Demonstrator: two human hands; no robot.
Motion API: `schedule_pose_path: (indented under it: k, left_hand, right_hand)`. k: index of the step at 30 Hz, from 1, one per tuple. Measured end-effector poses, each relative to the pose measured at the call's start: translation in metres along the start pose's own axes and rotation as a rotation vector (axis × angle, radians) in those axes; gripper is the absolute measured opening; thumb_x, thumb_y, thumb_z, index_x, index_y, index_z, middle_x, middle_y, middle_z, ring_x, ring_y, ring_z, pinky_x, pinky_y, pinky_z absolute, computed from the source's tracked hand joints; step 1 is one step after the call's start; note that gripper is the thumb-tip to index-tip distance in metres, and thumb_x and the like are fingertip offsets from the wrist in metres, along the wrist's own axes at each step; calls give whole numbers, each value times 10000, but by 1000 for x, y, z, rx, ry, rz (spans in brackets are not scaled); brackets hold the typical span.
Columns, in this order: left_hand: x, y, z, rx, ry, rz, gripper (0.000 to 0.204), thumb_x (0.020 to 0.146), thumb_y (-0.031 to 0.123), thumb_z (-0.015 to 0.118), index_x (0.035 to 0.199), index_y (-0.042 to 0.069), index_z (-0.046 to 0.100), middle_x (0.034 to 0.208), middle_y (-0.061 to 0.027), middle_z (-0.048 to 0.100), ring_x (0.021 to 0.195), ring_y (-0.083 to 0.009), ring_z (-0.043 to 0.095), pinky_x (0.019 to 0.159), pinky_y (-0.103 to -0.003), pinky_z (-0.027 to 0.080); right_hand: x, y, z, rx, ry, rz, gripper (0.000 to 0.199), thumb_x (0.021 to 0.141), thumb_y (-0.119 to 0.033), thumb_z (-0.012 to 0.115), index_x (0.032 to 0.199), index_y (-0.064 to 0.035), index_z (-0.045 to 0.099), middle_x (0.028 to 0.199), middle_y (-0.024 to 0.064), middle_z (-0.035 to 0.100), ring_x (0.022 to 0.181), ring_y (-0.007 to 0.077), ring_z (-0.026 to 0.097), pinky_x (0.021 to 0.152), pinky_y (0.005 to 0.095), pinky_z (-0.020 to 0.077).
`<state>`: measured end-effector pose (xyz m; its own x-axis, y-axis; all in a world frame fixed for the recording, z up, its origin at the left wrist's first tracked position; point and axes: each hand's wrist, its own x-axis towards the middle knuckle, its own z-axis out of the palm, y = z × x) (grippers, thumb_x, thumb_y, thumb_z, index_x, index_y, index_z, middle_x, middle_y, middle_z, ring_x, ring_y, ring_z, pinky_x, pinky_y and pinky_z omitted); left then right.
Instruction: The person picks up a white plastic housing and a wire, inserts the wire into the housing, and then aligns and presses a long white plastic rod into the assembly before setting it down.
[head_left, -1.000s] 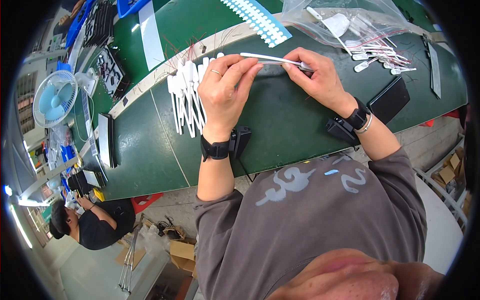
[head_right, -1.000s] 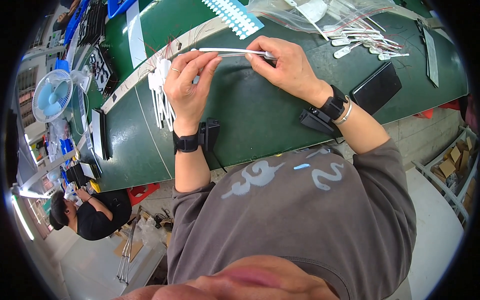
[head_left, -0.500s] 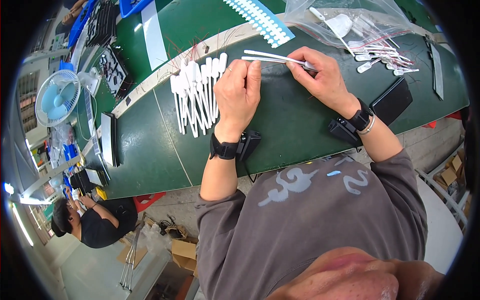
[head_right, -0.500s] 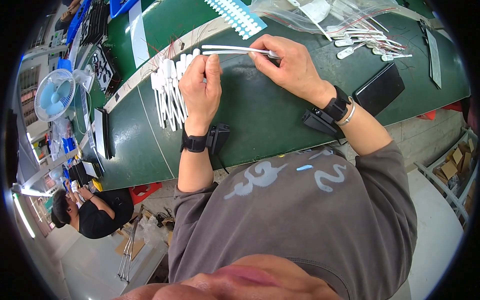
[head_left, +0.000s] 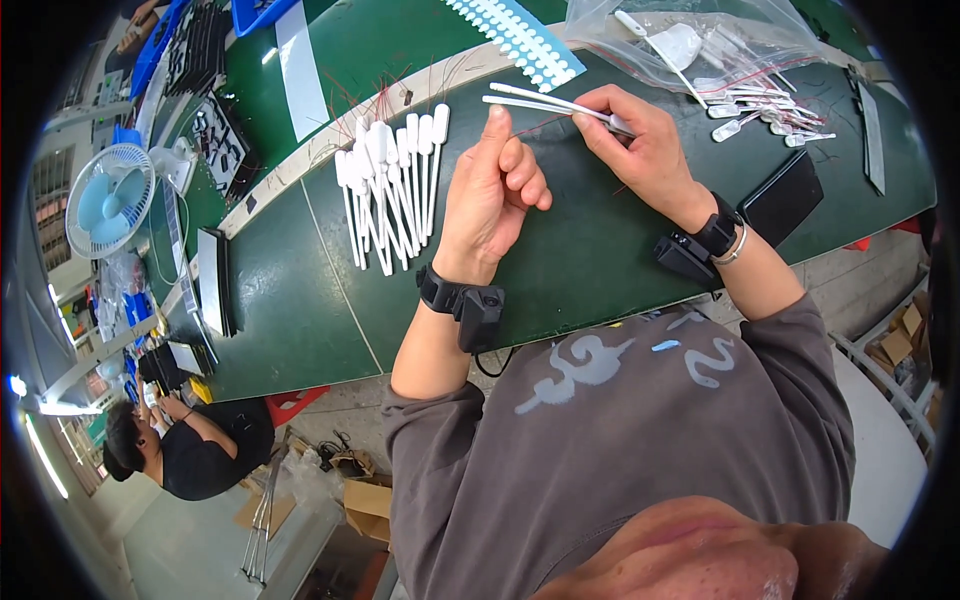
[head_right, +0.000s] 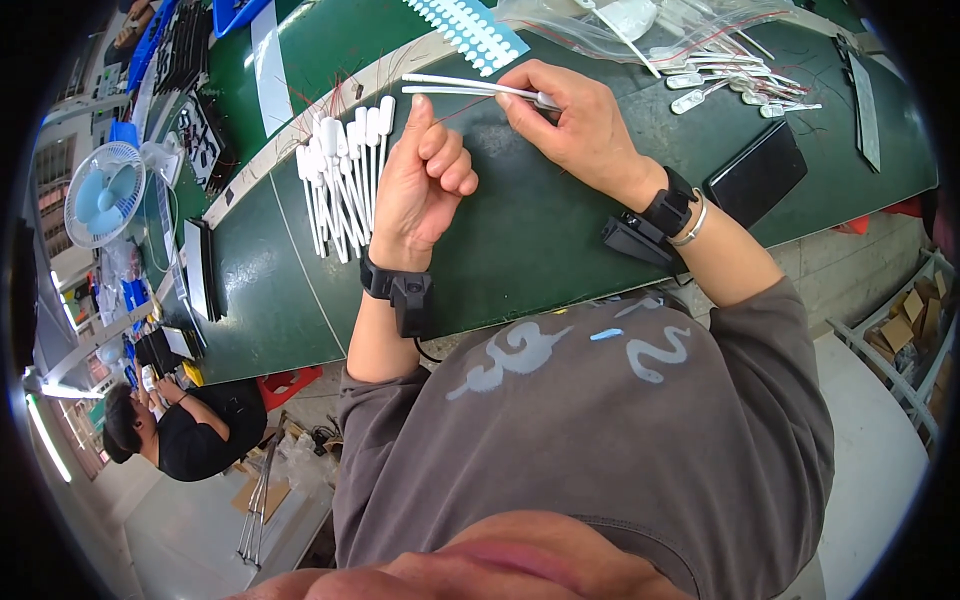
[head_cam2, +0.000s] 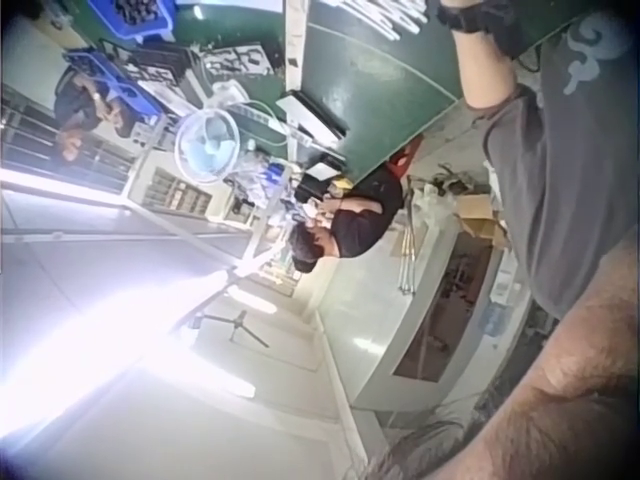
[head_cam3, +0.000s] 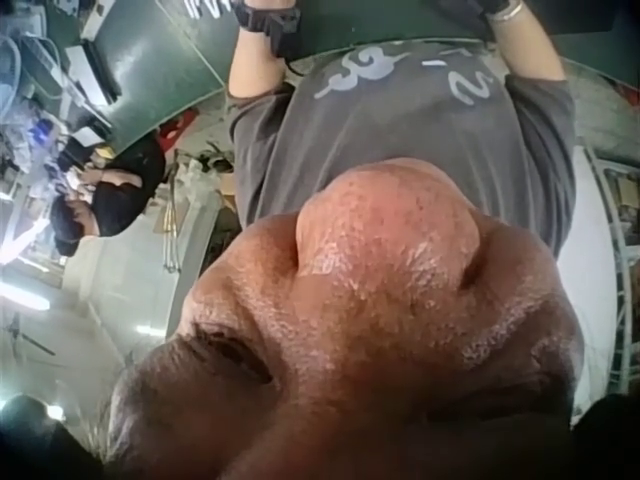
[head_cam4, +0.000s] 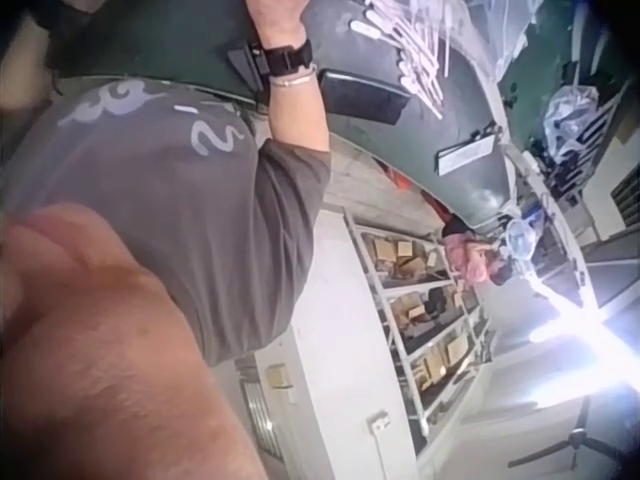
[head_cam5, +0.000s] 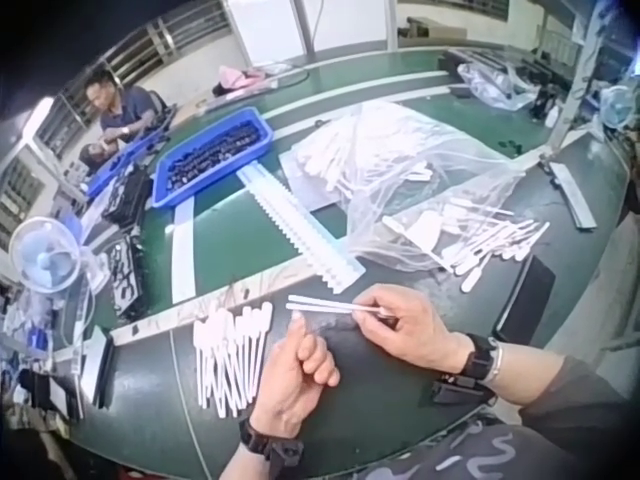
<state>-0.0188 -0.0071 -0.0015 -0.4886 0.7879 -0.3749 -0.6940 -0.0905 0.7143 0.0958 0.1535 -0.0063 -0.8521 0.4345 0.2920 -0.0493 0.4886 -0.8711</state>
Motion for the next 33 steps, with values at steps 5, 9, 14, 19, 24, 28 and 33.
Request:
schedule_pose_path:
  k: [5,9,14,19,24,28,33]
  left_hand:
    - [-2,0,5,271,61,259,379,968,371,600,859,9,585,709,-48,569,607,-117,573,533,-240,486]
    - [-6,3,18,510,174,509,276,925,200,676,1072,-7,567,862,-61,611,690,-105,602,570,-225,511]
    - [-2,2,14,834,262,726,424,877,72,706,1238,-3,496,1000,-60,619,741,-88,615,607,-221,532]
    - [1,-3,11,421,174,510,304,882,52,690,1153,-17,571,941,-70,642,753,-103,628,619,-238,542]
    - [-2,0,4,957,208,762,139,884,49,677,1002,-3,623,848,-83,643,698,-154,628,576,-274,507]
    - [3,0,0,1256,214,967,106,896,87,670,927,12,601,791,-96,621,634,-207,604,538,-322,465]
    - [2,1,2,1318,166,952,163,927,137,646,880,20,542,724,-111,583,564,-249,558,520,-351,431]
  right_hand:
    - [0,2,-5,51,-54,99,135,940,-143,625,998,-21,631,797,-29,567,688,37,469,594,198,370]
    - [0,4,-2,103,-33,101,154,950,-169,617,993,-21,627,797,-42,554,694,36,448,621,195,358]
    - [0,3,-4,102,-32,117,160,953,-174,615,994,-20,627,802,-46,557,701,35,440,623,197,356]
    - [0,3,-3,89,-66,118,163,955,-178,612,996,-21,627,807,-52,554,708,32,440,630,195,356]
    - [0,3,-4,72,-46,96,178,958,-194,604,1008,-24,625,809,-60,542,706,30,429,627,197,350]
    - [0,3,-3,82,-31,99,191,961,-206,600,1023,-27,625,810,-61,534,704,29,421,623,197,343]
    - [1,2,-6,105,-34,139,200,971,-209,581,1047,-32,632,815,-61,534,706,28,415,622,195,338]
